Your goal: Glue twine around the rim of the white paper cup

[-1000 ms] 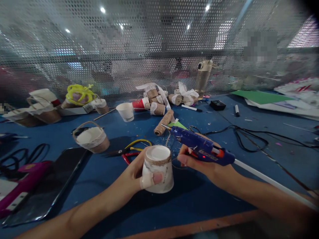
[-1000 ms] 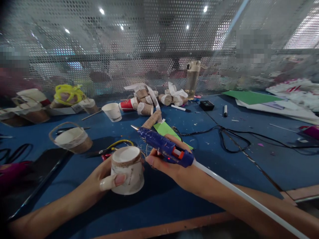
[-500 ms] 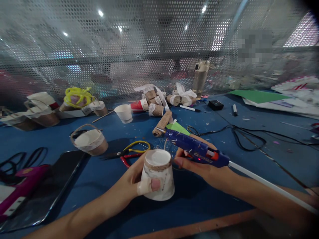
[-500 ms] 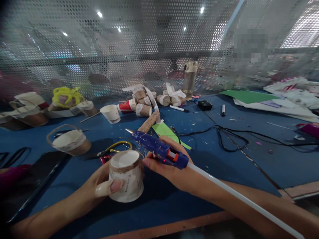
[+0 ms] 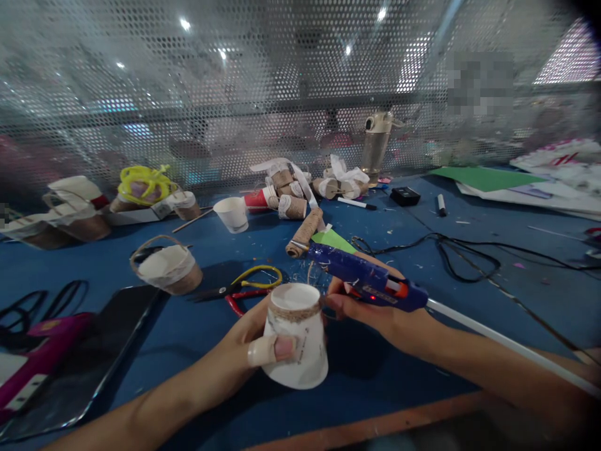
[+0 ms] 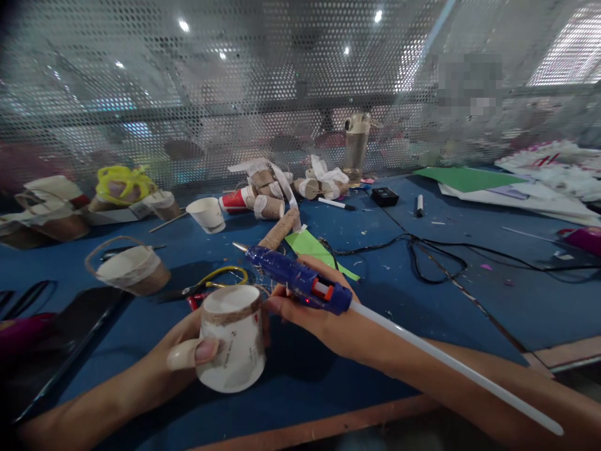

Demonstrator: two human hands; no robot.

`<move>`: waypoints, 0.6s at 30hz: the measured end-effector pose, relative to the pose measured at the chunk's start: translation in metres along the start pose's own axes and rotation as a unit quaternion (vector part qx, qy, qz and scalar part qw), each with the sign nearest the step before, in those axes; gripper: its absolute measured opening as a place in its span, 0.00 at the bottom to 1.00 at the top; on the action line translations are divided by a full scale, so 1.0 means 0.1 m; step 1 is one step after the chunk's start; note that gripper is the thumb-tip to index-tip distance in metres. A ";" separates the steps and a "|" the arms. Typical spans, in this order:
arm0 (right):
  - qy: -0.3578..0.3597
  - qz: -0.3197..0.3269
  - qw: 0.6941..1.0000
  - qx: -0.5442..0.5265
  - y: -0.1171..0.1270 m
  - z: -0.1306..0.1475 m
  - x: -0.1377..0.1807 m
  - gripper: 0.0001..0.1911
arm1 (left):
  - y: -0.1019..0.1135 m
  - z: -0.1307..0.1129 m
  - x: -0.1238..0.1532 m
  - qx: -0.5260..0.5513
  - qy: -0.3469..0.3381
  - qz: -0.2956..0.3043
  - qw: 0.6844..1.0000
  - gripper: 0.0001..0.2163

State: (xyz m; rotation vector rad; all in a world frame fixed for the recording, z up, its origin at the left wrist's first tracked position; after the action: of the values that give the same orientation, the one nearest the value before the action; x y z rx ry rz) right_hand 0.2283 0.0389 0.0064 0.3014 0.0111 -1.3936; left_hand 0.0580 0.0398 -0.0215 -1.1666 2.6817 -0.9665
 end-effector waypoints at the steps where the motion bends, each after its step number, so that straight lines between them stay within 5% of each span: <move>1: -0.002 0.002 1.000 -0.001 0.00 0.01 0.00 0.11 | 0.00 0.00 0.00 0.003 0.003 0.000 1.000 0.21; 18: 0.016 0.004 1.000 0.001 -0.01 0.03 0.03 0.11 | -0.07 0.01 0.02 0.007 0.041 0.037 0.998 0.24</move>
State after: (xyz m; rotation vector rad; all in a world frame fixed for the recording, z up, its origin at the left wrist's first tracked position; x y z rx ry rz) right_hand 0.2272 0.0355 0.0084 0.3248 0.0354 -1.3803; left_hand 0.0615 0.0348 -0.0176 -1.0393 2.7540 -1.0431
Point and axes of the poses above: each hand's wrist, its own x-axis away from the middle knuckle, its own y-axis out of the back of the hand, z = x × y, the point moved 6 cm from there along -x, towards the middle knuckle, and after that the axes turned 15 degrees about x, right-handed, at the moved point
